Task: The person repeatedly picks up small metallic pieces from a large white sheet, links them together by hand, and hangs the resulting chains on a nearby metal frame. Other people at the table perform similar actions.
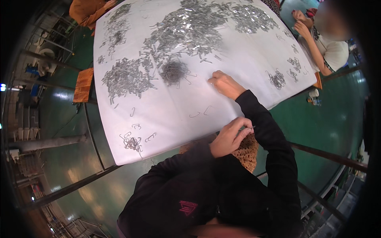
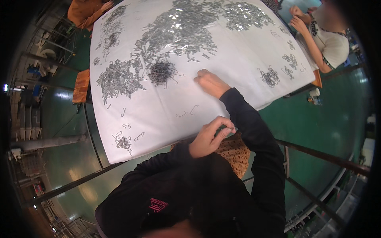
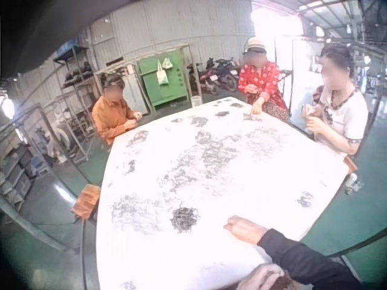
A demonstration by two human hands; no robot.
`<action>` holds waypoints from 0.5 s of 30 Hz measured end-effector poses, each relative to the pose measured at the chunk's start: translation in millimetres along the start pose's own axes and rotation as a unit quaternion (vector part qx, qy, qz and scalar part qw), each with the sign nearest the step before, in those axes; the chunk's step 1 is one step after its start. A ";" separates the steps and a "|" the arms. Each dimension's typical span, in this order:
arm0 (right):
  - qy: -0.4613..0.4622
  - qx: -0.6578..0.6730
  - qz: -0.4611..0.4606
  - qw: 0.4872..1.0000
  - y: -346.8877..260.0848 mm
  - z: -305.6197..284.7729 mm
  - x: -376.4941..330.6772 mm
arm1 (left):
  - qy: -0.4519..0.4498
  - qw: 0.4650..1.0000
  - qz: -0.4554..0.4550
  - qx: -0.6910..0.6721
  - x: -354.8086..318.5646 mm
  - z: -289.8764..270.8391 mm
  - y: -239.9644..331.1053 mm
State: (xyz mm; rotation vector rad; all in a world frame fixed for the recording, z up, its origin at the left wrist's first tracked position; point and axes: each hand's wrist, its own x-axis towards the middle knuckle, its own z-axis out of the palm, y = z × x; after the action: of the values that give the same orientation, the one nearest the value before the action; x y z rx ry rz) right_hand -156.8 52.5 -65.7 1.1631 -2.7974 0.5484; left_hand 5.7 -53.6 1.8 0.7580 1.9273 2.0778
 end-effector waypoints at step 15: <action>0.323 0.420 0.342 0.776 -94.3 -91.8 -160.5 | 0.014 0.998 -0.002 0.053 24.5 10.6 -23.6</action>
State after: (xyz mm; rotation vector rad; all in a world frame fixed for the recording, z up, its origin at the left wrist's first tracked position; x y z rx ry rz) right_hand 16.2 131.2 17.6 -0.1818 -2.2160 1.9288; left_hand -14.3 -29.6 -15.5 0.7492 2.0675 2.0080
